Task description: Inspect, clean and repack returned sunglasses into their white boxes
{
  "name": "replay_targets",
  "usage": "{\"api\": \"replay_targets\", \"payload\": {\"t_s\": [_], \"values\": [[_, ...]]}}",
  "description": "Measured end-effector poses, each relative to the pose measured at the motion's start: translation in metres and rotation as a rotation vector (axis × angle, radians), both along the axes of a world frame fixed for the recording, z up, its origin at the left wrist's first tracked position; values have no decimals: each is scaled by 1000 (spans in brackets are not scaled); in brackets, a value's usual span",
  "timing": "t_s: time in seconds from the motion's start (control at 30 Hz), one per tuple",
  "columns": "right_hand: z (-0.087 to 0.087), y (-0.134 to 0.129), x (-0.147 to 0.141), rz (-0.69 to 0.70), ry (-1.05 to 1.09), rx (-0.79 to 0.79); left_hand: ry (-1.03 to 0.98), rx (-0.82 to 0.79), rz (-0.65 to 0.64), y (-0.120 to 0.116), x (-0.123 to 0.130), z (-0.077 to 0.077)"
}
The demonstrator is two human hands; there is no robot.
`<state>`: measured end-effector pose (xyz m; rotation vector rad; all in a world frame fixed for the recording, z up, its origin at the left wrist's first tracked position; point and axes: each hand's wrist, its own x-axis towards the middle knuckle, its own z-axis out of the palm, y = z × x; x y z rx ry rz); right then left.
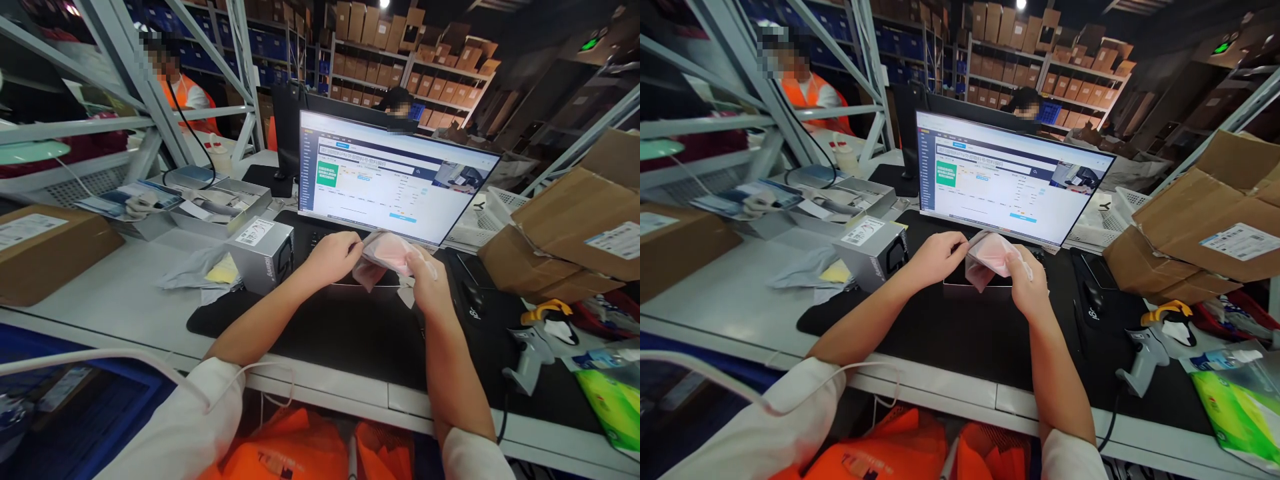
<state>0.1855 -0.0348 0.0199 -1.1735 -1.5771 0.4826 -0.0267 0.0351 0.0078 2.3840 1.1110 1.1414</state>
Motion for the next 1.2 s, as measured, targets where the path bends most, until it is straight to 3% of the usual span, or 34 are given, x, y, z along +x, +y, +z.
{"api": "replay_targets", "payload": {"t_s": [0.13,0.3,0.5,0.7,0.87,0.93,1.07,1.2], "values": [[-5,3,-3,-26,-194,-4,67,149,38,-16,5,2],[-12,5,-14,-37,-316,-63,-9,349,-170,-37,21,-5],[-12,0,-27,-91,-257,70,-223,133,-146,-36,18,-2],[-9,-11,-35,-102,-412,28,-166,291,-304,-44,20,-2],[-15,-9,-38,-184,-419,134,-262,-73,-188,-43,19,-4],[-18,-5,-37,-165,-396,111,-282,-189,-219,-36,17,-4],[-18,0,-34,-51,-300,-6,-330,-474,-382,-16,15,-7],[-13,0,-23,135,-307,-101,-431,-762,-410,-1,17,-15]]}}
